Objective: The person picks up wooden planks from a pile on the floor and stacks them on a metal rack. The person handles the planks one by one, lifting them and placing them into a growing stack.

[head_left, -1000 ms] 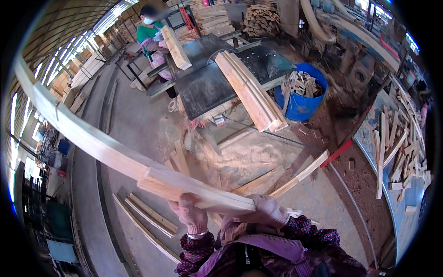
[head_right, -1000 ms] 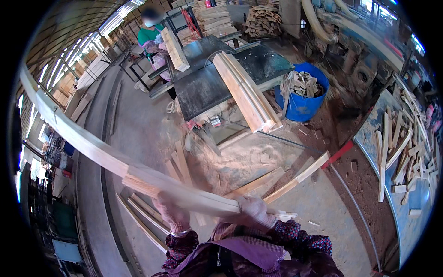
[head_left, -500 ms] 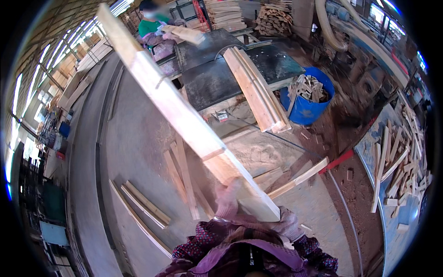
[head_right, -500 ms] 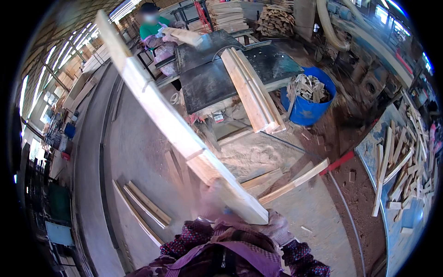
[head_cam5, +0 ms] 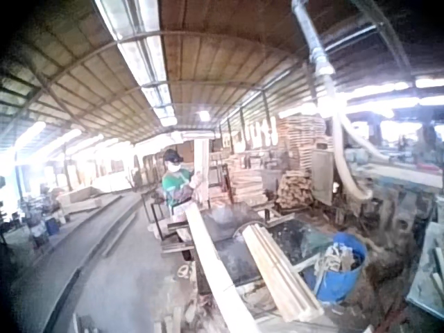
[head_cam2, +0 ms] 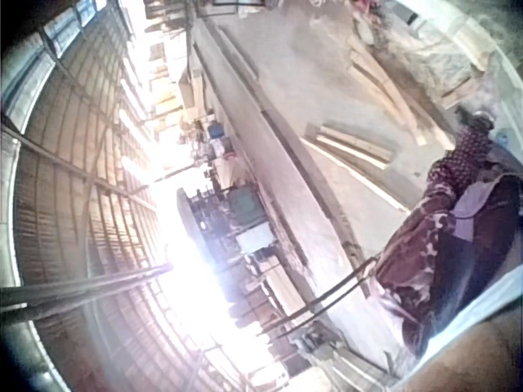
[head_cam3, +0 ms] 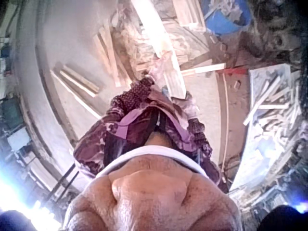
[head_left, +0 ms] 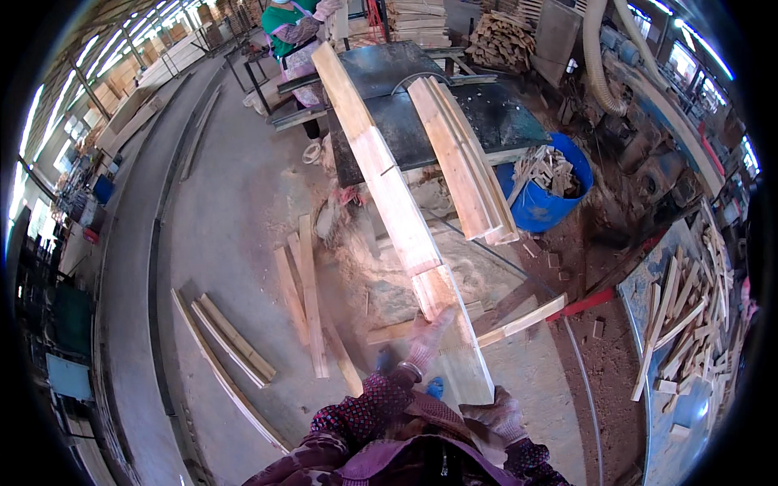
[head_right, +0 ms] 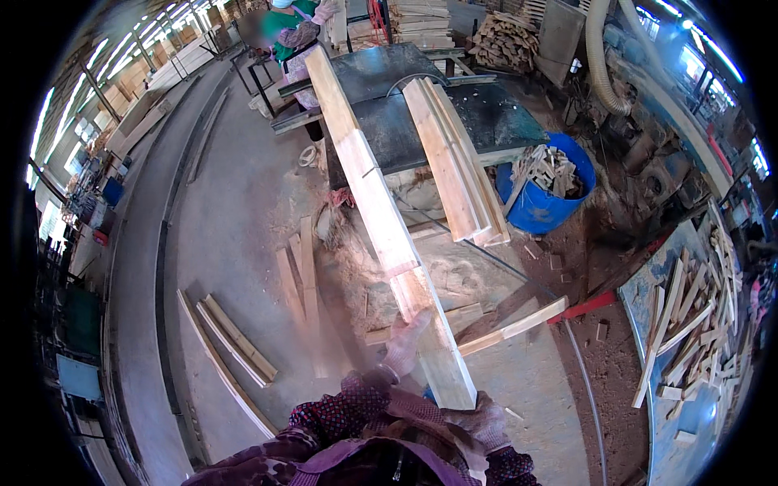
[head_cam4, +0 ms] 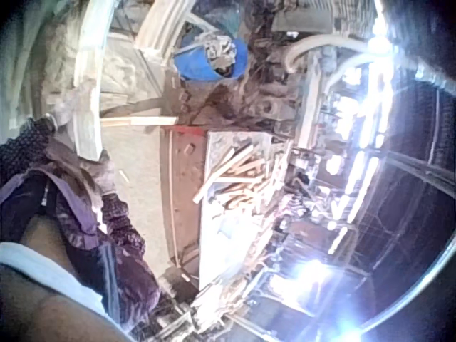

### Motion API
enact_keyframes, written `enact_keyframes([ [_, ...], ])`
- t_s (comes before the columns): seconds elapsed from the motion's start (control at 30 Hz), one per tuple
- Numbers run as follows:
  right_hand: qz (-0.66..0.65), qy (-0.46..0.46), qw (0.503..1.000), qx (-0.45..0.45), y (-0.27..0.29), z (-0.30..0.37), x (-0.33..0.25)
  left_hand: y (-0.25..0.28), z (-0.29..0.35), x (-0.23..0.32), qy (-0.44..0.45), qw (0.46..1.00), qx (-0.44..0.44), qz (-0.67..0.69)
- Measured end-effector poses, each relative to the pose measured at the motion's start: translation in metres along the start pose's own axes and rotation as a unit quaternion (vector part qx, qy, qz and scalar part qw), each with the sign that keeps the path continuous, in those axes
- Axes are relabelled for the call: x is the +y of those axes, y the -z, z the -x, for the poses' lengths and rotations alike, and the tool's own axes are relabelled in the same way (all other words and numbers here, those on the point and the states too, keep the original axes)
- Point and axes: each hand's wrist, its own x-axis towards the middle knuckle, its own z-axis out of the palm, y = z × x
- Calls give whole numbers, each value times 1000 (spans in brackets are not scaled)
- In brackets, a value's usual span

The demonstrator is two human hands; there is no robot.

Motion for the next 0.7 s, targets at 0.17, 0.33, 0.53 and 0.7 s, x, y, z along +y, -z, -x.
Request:
enact_keyframes([
  [0.17, 98, -75, 992, 3, -14, -1, -51, 15, -7, 31, 23, 999, 26, 9],
  [0.33, 87, -90, 992, -7, -41, -13, -52, 41, -6, 50, 18, 998, 33, -57],
  [0.53, 170, -81, 980, -64, -58, -30, -103, 111, -34, 29, 36, 994, 98, 15],
  [0.7, 164, -90, 976, -108, -71, -43, -116, 127, -37, 49, 78, 982, 155, 68],
])
